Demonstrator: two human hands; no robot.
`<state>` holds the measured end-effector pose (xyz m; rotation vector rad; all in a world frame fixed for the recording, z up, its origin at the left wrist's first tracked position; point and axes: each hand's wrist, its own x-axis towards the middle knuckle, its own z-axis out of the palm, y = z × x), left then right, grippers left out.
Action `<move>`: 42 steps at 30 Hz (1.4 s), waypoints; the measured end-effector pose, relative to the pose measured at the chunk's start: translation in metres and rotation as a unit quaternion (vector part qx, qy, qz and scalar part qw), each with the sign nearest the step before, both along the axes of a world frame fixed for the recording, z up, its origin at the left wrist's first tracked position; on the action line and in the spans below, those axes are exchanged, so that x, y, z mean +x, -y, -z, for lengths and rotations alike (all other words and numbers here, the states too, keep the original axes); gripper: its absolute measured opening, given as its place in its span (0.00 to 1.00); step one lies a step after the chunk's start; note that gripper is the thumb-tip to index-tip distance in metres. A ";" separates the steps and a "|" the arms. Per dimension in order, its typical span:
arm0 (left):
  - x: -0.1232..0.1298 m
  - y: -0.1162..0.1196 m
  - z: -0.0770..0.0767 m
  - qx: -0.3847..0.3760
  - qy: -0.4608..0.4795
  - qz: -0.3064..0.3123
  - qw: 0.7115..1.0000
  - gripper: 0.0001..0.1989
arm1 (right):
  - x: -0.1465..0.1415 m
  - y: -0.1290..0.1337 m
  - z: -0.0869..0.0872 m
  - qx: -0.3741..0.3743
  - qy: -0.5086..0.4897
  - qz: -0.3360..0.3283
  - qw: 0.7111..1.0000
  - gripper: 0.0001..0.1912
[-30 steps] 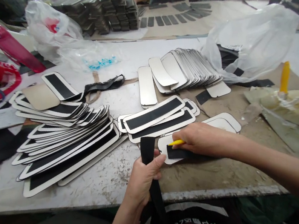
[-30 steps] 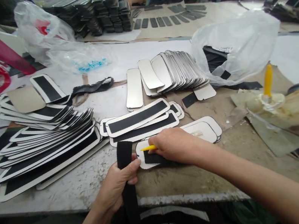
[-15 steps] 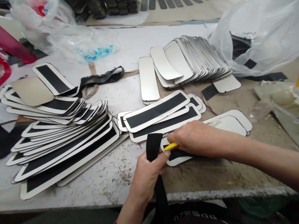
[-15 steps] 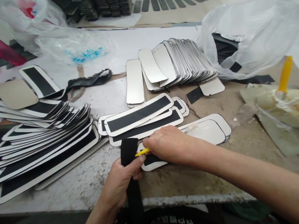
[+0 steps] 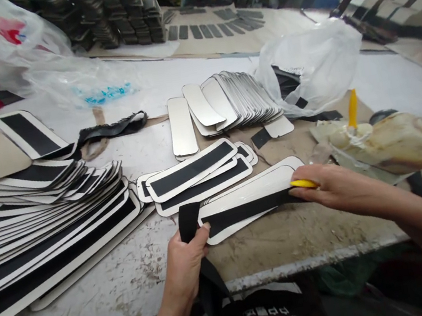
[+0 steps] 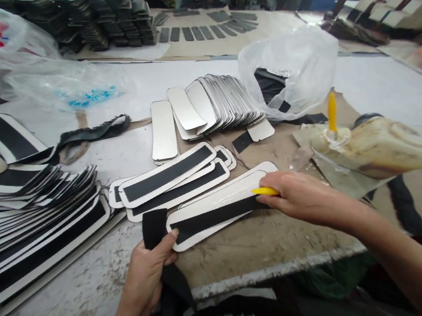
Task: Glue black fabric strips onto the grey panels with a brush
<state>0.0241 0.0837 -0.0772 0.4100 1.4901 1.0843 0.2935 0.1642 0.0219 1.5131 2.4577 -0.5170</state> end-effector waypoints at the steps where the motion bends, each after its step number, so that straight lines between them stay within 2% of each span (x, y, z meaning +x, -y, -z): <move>1: 0.001 0.000 0.000 -0.002 0.001 -0.003 1.000 0.18 | 0.005 0.000 0.002 -0.003 -0.008 0.029 1.000 0.14; 4: 0.002 0.001 0.002 0.000 -0.001 -0.013 1.000 0.18 | 0.000 -0.001 0.009 0.010 0.021 0.094 0.995 0.14; 7: 0.003 0.003 0.002 -0.003 -0.017 -0.012 1.000 0.18 | -0.015 -0.006 0.014 0.048 0.117 0.137 0.982 0.15; 10: 0.003 0.003 0.001 -0.003 -0.031 -0.010 0.999 0.18 | -0.024 -0.011 0.015 0.064 0.160 0.136 0.976 0.15; 14: 0.004 0.002 0.001 0.003 -0.034 -0.002 0.999 0.18 | -0.025 -0.016 0.015 0.035 0.167 0.118 0.978 0.14; 22: 0.003 0.001 0.001 -0.013 -0.055 0.013 0.998 0.18 | -0.023 -0.028 0.021 0.013 0.152 0.099 0.983 0.13; 28: 0.002 0.002 0.005 -0.028 -0.058 0.010 0.998 0.19 | -0.021 -0.029 0.025 0.034 0.152 0.099 0.983 0.13; 35: -0.001 0.001 0.007 -0.033 -0.026 -0.011 0.999 0.22 | 0.011 -0.007 0.019 0.174 0.119 0.186 0.960 0.12; 38: -0.001 -0.001 0.001 -0.034 0.002 -0.018 0.999 0.23 | 0.028 0.002 0.026 0.175 0.063 0.205 0.961 0.14; 42: -0.003 -0.001 -0.008 -0.031 0.039 -0.025 0.998 0.24 | 0.034 0.010 0.034 0.129 -0.021 0.218 0.967 0.15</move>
